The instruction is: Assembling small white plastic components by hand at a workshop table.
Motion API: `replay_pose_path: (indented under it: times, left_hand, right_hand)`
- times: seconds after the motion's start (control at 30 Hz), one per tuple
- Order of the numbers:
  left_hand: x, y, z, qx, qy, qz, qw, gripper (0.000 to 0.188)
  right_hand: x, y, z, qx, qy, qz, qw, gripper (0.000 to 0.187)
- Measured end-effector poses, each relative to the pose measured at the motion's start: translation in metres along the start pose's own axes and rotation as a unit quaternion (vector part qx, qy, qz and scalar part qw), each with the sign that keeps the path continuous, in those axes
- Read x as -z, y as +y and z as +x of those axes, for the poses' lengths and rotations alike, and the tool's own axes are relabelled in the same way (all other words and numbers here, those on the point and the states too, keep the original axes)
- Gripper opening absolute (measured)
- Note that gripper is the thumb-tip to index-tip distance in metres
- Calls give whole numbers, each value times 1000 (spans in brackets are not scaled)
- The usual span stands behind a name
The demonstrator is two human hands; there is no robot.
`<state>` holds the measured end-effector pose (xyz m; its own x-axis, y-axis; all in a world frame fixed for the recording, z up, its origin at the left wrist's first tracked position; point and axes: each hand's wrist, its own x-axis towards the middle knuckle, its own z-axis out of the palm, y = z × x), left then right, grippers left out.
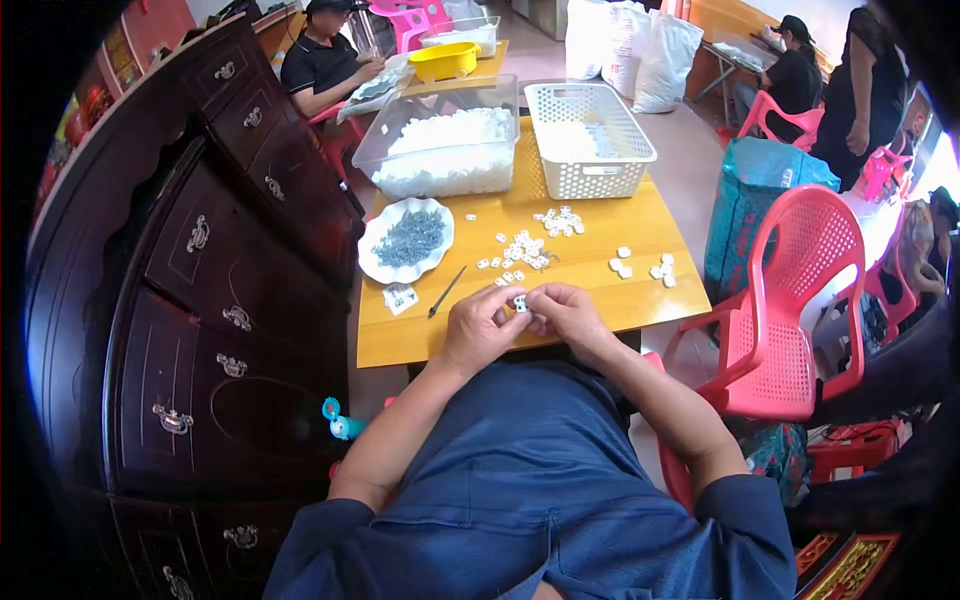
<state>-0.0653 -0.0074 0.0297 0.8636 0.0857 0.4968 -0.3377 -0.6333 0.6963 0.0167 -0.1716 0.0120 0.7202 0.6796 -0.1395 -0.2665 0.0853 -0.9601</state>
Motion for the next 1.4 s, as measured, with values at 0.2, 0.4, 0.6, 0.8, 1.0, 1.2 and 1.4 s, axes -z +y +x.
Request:
replay_pose_path:
  times: [0.2, 0.4, 0.6, 0.8, 1.0, 1.2, 1.4]
  left_hand:
    - [3, 4, 1, -11, -2, 27, 1000, 24]
    - [4, 4, 1, -18, -2, 38, 999, 23]
    - [5, -1, 0, -30, -7, 38, 999, 23]
    - [6, -1, 0, -41, -11, 50, 998, 23]
    - [6, -5, 1, -85, 1, 58, 995, 20]
    - [5, -6, 1, -88, 3, 56, 995, 19]
    - [7, -2, 2, -21, -21, 13, 999, 19]
  right_hand:
    - [1, 2, 1, -9, 3, -5, 1000, 23]
    - [1, 0, 0, -20, 8, -11, 1000, 23]
    - [2, 2, 0, -15, 4, -7, 1000, 21]
    - [3, 5, 0, -23, 2, -6, 1000, 22]
    - [1, 3, -1, -24, 9, -17, 1000, 21]
    - [0, 0, -2, -19, 13, -48, 999, 23]
    - [3, -1, -2, -23, 7, -26, 999, 24]
